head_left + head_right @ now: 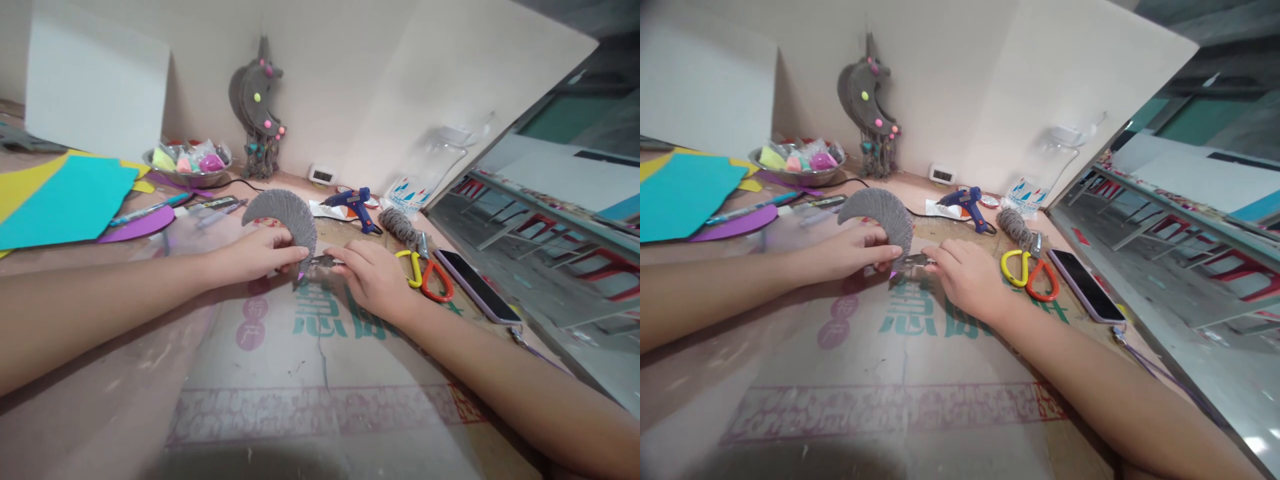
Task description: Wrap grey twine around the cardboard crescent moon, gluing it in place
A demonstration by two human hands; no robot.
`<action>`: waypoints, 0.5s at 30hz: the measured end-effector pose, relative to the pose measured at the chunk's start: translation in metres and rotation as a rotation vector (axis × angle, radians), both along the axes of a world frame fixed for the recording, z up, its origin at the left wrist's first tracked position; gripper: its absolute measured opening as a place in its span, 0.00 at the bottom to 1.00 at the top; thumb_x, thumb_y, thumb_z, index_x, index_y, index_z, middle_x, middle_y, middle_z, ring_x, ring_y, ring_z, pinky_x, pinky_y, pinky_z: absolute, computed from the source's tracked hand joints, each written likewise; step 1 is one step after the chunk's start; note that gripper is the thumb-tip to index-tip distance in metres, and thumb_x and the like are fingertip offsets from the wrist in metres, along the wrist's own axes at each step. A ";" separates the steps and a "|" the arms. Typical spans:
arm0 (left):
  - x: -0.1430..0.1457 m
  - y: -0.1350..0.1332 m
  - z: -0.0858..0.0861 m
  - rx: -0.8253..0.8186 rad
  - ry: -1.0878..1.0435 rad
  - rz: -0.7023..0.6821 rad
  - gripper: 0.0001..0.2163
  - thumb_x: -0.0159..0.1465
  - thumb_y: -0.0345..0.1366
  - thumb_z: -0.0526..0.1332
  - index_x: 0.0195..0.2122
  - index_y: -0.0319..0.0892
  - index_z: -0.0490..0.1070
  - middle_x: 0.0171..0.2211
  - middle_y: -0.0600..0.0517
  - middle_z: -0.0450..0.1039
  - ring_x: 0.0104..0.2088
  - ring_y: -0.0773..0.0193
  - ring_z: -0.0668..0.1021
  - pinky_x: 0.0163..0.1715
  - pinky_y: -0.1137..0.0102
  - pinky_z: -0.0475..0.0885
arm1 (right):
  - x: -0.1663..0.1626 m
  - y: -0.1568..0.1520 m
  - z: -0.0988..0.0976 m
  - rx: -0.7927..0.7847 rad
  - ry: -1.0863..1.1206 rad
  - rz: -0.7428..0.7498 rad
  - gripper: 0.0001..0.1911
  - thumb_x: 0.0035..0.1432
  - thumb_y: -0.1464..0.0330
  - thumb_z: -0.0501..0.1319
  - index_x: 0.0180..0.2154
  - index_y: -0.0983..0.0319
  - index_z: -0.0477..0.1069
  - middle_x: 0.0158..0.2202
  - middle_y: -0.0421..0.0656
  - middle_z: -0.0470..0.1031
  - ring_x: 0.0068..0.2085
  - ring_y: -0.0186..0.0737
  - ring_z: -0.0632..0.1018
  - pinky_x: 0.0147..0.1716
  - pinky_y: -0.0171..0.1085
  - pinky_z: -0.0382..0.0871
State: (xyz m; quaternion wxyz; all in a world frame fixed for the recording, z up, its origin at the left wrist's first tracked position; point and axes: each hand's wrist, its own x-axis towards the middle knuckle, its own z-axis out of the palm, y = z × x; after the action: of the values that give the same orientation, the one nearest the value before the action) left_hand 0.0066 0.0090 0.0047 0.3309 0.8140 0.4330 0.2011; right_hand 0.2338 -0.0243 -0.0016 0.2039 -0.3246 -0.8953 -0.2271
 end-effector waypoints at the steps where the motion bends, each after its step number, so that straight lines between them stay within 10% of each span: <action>1: 0.000 0.000 0.000 -0.008 -0.004 -0.005 0.19 0.60 0.50 0.53 0.21 0.40 0.67 0.19 0.54 0.68 0.19 0.70 0.69 0.21 0.74 0.61 | 0.000 0.000 0.000 0.001 0.009 0.002 0.15 0.65 0.67 0.49 0.43 0.67 0.70 0.29 0.45 0.70 0.31 0.39 0.68 0.31 0.37 0.61; 15: -0.001 0.000 -0.001 0.037 0.038 -0.023 0.19 0.60 0.50 0.53 0.21 0.40 0.67 0.20 0.53 0.70 0.22 0.68 0.70 0.23 0.73 0.61 | -0.003 0.000 0.002 -0.001 -0.033 0.022 0.15 0.65 0.67 0.50 0.42 0.66 0.72 0.29 0.45 0.71 0.31 0.39 0.67 0.30 0.37 0.60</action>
State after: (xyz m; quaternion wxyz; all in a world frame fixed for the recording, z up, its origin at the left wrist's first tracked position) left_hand 0.0061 0.0094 0.0033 0.3097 0.8287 0.4259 0.1897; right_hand 0.2305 -0.0245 0.0007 0.1916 -0.3112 -0.9020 -0.2299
